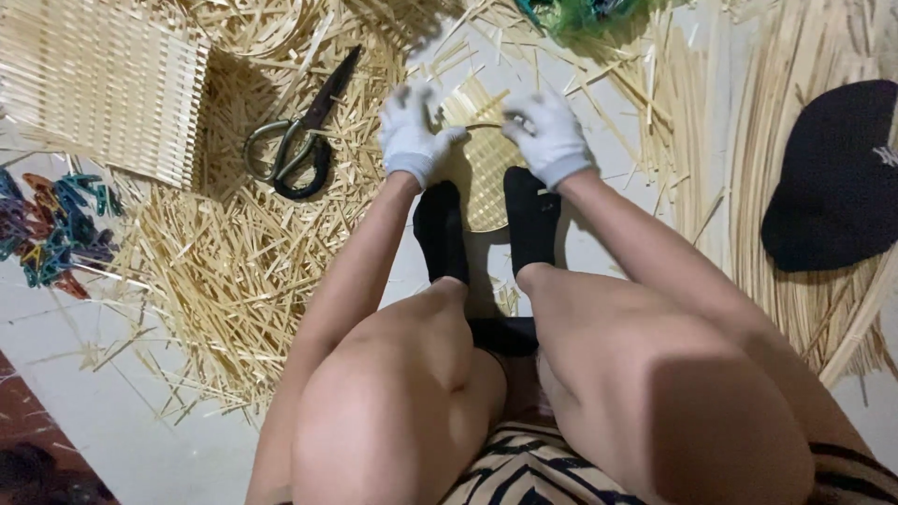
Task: Assembling bamboo strips around a circular mold and trimming the edges to create a basket base.
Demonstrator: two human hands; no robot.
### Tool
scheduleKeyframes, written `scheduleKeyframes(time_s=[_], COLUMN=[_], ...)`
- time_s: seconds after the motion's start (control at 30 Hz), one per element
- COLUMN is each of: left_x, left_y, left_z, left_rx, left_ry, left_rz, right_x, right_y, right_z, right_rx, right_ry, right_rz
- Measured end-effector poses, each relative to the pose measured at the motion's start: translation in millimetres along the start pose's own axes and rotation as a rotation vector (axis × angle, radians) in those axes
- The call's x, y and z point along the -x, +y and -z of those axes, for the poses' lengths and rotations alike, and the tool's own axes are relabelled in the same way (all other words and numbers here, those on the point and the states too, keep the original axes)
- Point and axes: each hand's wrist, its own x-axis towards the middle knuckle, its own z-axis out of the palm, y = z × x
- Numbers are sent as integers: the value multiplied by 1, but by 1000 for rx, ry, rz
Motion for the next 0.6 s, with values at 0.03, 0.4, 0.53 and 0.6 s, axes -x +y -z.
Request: scheduleKeyframes(time_s=[0.03,0.4,0.53,0.6], left_x=[5,3,-30,-16], left_y=[8,0,-51,-47], left_z=[7,-20,-53,-52], left_rx=[23,65,270,441], left_ry=[158,-55,-99,-157], left_rz=[-15,-30,-49,17], right_x=[-9,-33,-26,-19], right_y=[-4,26,5,-9], right_z=[-6,-57,-65,-65], right_rx=[6,270,304,302], right_ry=[57,69,198,148], right_rz=[192,429,473,369])
